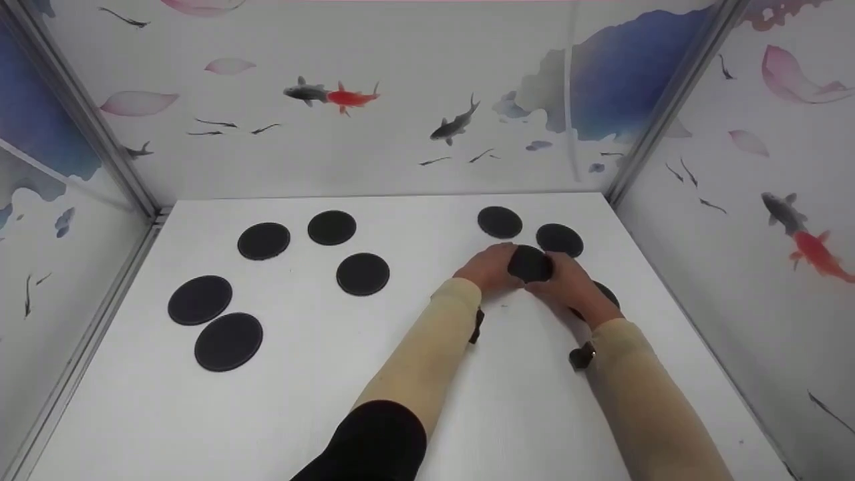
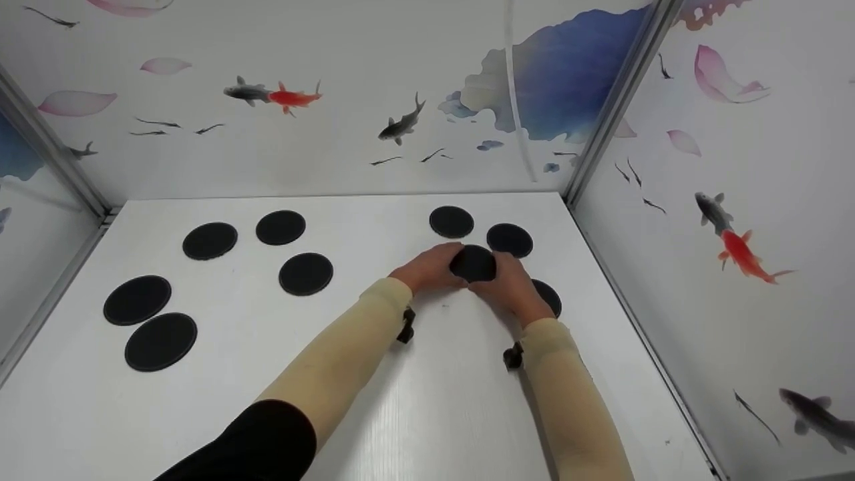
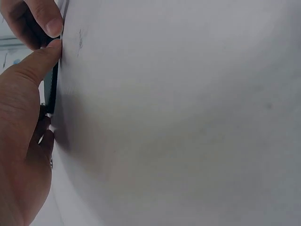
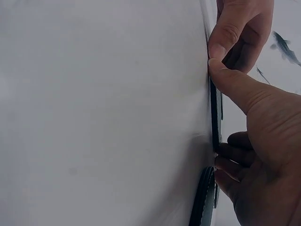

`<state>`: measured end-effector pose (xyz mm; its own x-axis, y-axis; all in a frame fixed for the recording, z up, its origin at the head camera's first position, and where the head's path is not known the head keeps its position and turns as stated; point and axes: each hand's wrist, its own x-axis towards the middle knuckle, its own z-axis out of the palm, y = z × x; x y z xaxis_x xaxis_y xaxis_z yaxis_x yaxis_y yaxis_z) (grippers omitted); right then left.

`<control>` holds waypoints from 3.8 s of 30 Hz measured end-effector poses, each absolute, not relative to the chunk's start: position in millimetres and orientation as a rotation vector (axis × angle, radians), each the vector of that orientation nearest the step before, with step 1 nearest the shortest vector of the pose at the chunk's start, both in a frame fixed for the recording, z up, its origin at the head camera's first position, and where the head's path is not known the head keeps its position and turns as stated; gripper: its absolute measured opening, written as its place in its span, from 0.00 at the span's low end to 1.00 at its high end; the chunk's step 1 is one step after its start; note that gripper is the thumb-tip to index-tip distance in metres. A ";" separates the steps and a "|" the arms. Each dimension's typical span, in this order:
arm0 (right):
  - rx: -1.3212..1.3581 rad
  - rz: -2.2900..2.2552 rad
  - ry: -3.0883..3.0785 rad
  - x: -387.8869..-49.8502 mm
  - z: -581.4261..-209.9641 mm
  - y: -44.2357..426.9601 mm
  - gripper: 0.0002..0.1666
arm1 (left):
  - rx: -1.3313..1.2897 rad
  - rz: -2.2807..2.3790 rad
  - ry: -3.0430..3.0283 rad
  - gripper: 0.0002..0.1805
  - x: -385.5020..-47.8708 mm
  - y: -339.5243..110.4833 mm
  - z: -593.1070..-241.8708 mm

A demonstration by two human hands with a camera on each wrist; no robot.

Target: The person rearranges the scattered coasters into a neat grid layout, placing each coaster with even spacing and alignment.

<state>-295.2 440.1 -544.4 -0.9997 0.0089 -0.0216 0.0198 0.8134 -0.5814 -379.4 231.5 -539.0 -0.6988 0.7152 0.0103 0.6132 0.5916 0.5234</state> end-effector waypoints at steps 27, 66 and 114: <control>-0.010 -0.977 3.006 -297.6 -541.0 445.0 0.61 | 1.088 0.829 2.667 0.41 -382.8 220.0 -533.0; -0.238 -1.144 3.100 -311.2 -529.5 386.9 0.49 | 1.118 0.904 2.723 0.45 -394.5 146.1 -518.3; -0.433 -1.090 3.057 -331.4 -523.5 283.9 0.52 | 1.027 0.812 2.867 0.43 -381.7 31.8 -512.2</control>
